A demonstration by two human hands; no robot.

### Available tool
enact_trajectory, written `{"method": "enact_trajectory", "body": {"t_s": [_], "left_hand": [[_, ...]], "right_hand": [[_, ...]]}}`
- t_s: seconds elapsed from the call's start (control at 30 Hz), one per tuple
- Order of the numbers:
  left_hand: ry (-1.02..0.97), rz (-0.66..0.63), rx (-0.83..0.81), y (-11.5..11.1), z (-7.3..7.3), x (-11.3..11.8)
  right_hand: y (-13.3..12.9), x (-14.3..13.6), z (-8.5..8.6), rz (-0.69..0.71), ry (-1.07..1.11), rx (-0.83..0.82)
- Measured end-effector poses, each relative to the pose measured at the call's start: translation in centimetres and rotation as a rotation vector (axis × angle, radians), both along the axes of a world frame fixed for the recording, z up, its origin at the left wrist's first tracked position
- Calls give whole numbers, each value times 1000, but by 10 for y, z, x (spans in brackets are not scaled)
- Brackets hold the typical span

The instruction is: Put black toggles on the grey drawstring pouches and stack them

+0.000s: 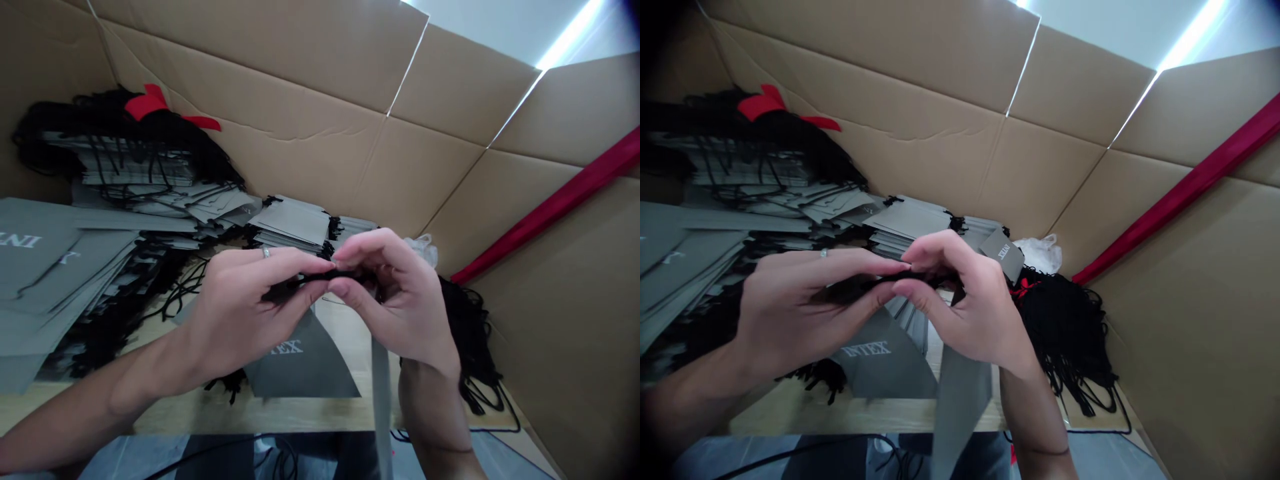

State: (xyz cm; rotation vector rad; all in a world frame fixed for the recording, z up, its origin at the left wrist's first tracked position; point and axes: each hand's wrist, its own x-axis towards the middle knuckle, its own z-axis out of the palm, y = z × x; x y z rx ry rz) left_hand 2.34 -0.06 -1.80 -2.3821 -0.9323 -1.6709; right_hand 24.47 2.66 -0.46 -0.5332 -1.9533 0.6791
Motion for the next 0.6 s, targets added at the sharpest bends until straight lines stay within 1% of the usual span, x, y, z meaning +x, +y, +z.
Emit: {"method": "enact_trajectory", "body": {"t_s": [0.03,0.1,0.2,0.23,0.3,0.4,0.53,0.6], "left_hand": [[8,1,-1,1,-1,0],[22,6,-54,2,0,-1],[77,-43,-129,5,2,-4],[96,-64,-126,6,2,-5],[128,-87,-114,7,3,-7],[167,-90,-99,8,2,-7],[246,-93,-87,9,-1,-7],[239,-106,-74,10,0,-9]], "right_hand": [[0,-1,0,-19,4,13],[-1,-1,2,-67,14,33],[0,3,3,-140,29,58],[1,4,3,-145,30,61],[2,5,3,-109,0,60],[3,5,3,-54,-84,94],[4,5,4,-100,-104,152],[4,5,4,-112,-92,154]]}}
